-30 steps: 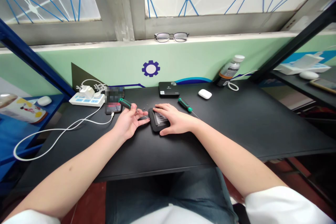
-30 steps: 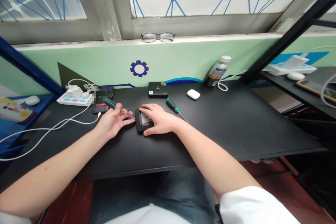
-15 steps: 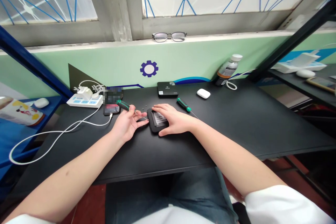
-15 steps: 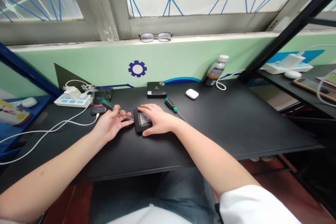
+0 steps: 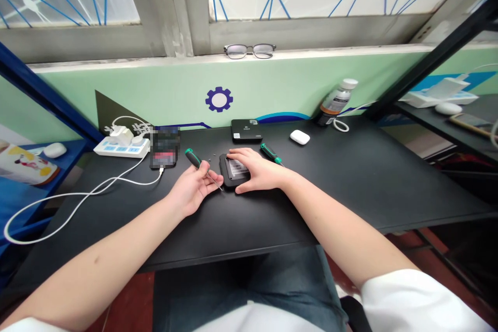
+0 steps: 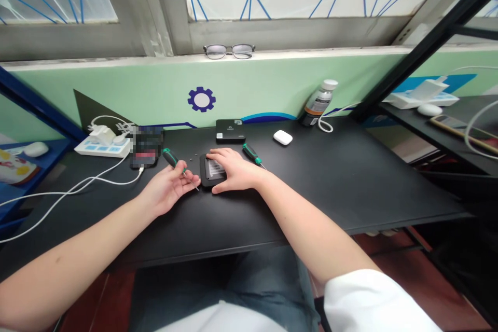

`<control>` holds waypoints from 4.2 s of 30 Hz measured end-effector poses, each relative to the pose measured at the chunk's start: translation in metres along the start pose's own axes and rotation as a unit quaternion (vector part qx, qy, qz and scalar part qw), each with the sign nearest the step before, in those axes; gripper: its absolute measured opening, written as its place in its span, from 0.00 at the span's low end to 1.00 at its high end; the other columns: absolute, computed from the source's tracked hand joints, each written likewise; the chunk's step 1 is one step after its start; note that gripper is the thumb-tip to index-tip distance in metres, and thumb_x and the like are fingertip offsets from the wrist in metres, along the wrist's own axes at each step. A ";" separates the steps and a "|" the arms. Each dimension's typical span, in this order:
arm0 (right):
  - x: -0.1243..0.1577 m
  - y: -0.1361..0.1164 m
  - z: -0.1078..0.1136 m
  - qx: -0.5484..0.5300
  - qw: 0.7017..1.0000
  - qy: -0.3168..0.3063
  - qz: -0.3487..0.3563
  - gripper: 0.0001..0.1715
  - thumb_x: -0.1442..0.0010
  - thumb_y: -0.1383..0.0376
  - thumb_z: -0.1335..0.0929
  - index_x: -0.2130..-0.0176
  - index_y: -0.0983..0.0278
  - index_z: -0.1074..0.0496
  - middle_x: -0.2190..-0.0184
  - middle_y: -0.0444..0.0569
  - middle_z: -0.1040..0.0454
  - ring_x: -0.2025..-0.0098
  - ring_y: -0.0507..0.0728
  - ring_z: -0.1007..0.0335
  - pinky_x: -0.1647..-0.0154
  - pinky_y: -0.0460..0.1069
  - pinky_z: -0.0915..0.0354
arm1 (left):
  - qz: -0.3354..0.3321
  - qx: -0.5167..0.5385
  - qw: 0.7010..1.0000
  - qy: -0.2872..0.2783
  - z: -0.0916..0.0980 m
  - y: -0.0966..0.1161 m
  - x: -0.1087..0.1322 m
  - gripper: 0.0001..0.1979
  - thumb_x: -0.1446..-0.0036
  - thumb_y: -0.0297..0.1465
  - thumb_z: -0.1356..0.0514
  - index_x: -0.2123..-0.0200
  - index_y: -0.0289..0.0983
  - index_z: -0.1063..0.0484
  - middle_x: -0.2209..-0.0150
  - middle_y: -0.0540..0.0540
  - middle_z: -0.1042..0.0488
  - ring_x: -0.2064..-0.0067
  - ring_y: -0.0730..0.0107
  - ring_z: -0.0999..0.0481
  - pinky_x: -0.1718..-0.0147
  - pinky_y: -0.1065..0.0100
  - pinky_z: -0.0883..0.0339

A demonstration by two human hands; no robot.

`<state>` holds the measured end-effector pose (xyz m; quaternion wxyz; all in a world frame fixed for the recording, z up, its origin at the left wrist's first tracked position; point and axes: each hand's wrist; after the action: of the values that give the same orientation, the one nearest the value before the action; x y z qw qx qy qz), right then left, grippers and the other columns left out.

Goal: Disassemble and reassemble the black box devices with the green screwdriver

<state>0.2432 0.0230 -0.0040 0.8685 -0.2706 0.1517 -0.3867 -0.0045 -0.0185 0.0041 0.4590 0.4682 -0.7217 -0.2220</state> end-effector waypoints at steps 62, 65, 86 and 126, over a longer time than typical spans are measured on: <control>-0.005 -0.023 -0.015 -0.184 0.944 0.170 0.216 0.47 0.53 0.43 0.19 0.40 0.56 0.30 0.44 0.56 0.36 0.40 0.69 0.33 0.35 0.70 0.33 | -0.314 -0.447 0.810 -0.212 0.021 0.004 -0.004 0.61 0.60 0.47 0.17 0.27 0.45 0.44 0.28 0.32 0.37 0.27 0.34 0.35 0.28 0.33 0.41; -0.006 -0.022 -0.016 -0.182 0.943 0.174 0.219 0.47 0.52 0.42 0.19 0.41 0.56 0.29 0.44 0.56 0.35 0.40 0.69 0.33 0.36 0.70 0.32 | -0.307 -0.449 0.811 -0.215 0.021 0.003 -0.004 0.61 0.59 0.46 0.18 0.27 0.45 0.45 0.28 0.32 0.37 0.27 0.35 0.35 0.27 0.34 0.42; 0.063 -0.037 0.012 -0.270 0.928 0.204 0.153 0.48 0.52 0.33 0.22 0.43 0.57 0.28 0.37 0.60 0.34 0.36 0.70 0.33 0.36 0.63 0.32 | -0.401 -0.700 0.564 -0.177 0.023 0.016 -0.005 0.14 0.40 0.41 0.30 0.55 0.41 0.22 0.47 0.40 0.22 0.42 0.48 0.24 0.41 0.46 0.32; 0.098 -0.023 -0.004 0.089 0.993 0.009 0.074 0.34 0.45 0.49 0.19 0.45 0.62 0.22 0.32 0.69 0.32 0.33 0.78 0.31 0.37 0.73 0.28 | -0.411 -0.735 0.538 -0.033 0.030 0.019 -0.019 0.21 0.30 0.37 0.41 0.38 0.36 0.27 0.42 0.34 0.22 0.40 0.42 0.28 0.41 0.42 0.32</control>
<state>0.2923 -0.0651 0.0013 0.9140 -0.1772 0.1439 -0.3354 -0.0372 0.0033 -0.0048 0.4762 0.2036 -0.0481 -0.8541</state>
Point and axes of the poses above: each hand's wrist, its own x-axis away from the middle knuckle, its own z-axis out of the back of the hand, y = z × x
